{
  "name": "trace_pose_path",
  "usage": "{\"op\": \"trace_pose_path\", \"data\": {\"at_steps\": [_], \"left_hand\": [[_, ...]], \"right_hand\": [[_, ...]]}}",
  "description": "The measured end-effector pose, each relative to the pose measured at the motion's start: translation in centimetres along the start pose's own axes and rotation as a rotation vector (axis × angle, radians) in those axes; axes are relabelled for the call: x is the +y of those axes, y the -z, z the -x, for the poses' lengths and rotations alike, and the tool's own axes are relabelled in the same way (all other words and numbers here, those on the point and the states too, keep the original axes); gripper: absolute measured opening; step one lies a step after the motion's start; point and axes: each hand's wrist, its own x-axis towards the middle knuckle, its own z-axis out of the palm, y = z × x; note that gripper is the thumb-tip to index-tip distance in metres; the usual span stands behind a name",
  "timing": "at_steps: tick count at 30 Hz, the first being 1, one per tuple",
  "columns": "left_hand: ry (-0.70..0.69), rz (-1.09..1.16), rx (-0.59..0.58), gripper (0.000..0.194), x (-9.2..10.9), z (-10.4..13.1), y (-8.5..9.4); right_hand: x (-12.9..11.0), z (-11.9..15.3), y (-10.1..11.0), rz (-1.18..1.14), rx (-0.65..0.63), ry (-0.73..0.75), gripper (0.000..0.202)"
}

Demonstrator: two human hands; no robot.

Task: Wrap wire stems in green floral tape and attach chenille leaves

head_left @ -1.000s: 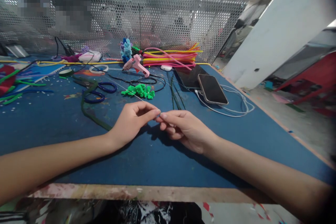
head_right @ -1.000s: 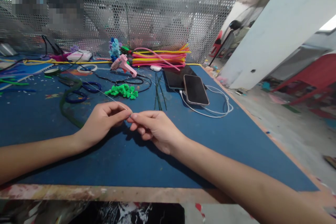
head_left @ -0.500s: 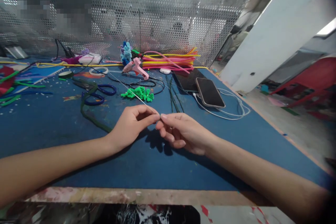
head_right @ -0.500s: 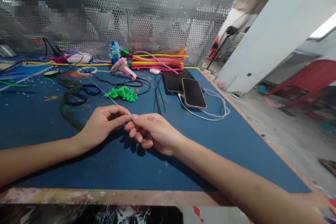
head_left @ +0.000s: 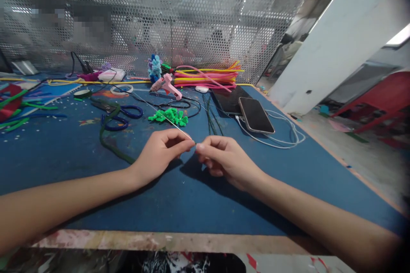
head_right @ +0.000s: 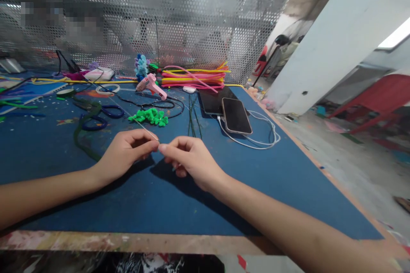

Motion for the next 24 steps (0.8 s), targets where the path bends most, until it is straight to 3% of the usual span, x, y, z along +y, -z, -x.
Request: {"op": "trace_pose_path", "data": {"at_steps": [3, 5, 16, 21, 24], "left_hand": [[-0.035, -0.021, -0.001, 0.016, 0.09, 0.02, 0.17], [-0.041, -0.023, -0.004, 0.015, 0.10, 0.02, 0.19], [-0.021, 0.013, -0.029, 0.017, -0.20, 0.00, 0.08], [-0.060, -0.004, -0.020, 0.018, -0.18, -0.06, 0.31], [-0.061, -0.017, -0.031, 0.016, -0.14, -0.04, 0.45]], "right_hand": [[-0.25, 0.07, 0.10, -0.103, -0.142, -0.124, 0.031], [-0.28, 0.03, 0.17, -0.124, -0.153, -0.136, 0.027], [-0.03, -0.03, 0.02, 0.008, 0.059, 0.063, 0.034], [-0.18, -0.01, 0.31, -0.087, -0.179, -0.109, 0.030], [-0.08, -0.07, 0.64, -0.099, -0.259, -0.127, 0.025]]}}
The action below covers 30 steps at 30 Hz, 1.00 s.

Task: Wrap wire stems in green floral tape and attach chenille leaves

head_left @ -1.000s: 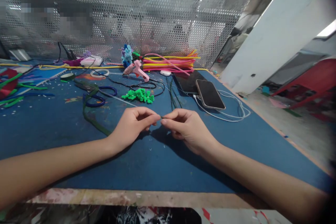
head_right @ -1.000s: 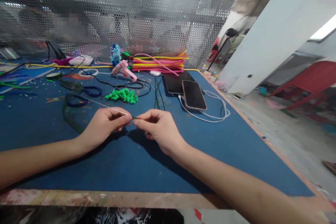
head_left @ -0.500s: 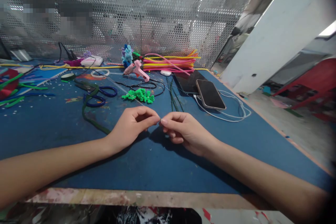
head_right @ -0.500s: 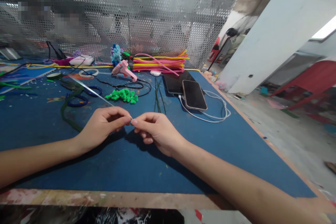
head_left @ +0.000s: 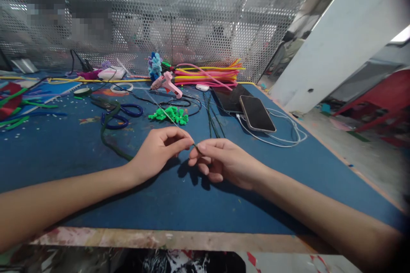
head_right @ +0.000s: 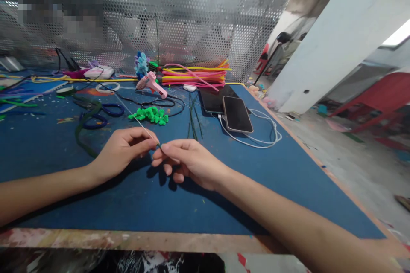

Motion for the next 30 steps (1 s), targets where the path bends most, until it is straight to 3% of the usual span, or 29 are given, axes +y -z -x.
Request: {"op": "trace_pose_path", "data": {"at_steps": [3, 10, 18, 26, 30], "left_hand": [[0.005, 0.003, -0.032, 0.015, 0.12, 0.08, -0.01], [0.028, 0.000, -0.069, 0.018, 0.38, 0.23, -0.25], [-0.032, 0.095, -0.118, 0.017, 0.17, 0.11, -0.01], [-0.044, -0.008, -0.093, 0.012, 0.28, 0.21, -0.20], [-0.045, -0.002, -0.107, 0.012, 0.25, 0.17, -0.22]], "right_hand": [[0.19, 0.00, 0.13, 0.069, -0.023, 0.021, 0.021], [0.31, -0.15, -0.22, 0.125, 0.121, 0.096, 0.034], [0.02, 0.12, 0.41, 0.134, -0.072, 0.045, 0.025], [0.04, 0.03, -0.24, 0.193, 0.087, 0.050, 0.026], [0.00, 0.16, -0.37, 0.228, 0.076, 0.046, 0.028]]}}
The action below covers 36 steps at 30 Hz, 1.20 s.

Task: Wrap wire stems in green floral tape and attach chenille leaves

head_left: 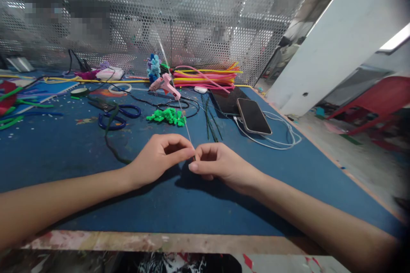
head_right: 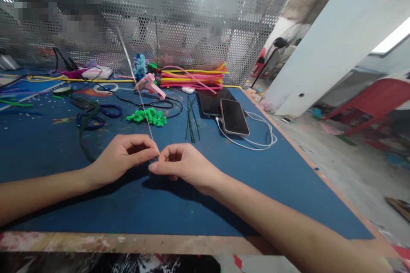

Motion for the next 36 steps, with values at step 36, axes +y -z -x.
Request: {"op": "trace_pose_path", "data": {"at_steps": [36], "left_hand": [[0.063, -0.005, 0.000, 0.013, 0.00, 0.15, 0.03]], "right_hand": [[0.18, 0.21, -0.06, 0.046, 0.099, 0.030, 0.041]]}}
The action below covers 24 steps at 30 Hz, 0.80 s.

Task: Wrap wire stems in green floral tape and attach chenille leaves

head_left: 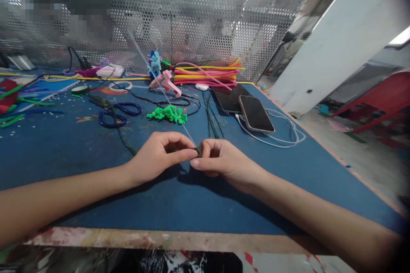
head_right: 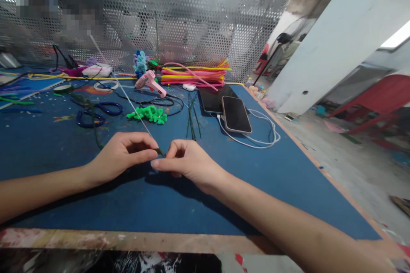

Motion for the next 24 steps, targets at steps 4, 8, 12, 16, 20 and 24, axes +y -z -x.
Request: {"op": "trace_pose_path", "data": {"at_steps": [4, 8, 12, 16, 20, 24], "left_hand": [[-0.021, -0.012, -0.004, 0.012, 0.1, 0.0, 0.0], [0.012, 0.053, -0.043, 0.016, 0.3, -0.2, 0.0], [0.032, 0.127, -0.050, 0.016, 0.4, -0.2, 0.0], [0.026, 0.130, -0.053, 0.009, 0.2, -0.1, 0.0], [0.002, 0.098, -0.066, 0.008, 0.1, -0.2, 0.1], [0.017, 0.089, -0.051, 0.005, 0.2, -0.4, 0.1]], "right_hand": [[-0.1, 0.2, -0.1, 0.084, 0.000, -0.001, 0.042], [-0.6, 0.0, 0.6, 0.001, -0.202, -0.036, 0.033], [-0.6, -0.3, 1.5, -0.034, -0.326, -0.071, 0.030], [-0.4, -0.3, 1.4, -0.018, -0.237, -0.104, 0.025], [-0.4, -0.2, 0.9, -0.023, -0.145, -0.120, 0.029], [-0.4, -0.1, 0.6, 0.016, -0.105, -0.101, 0.034]]}}
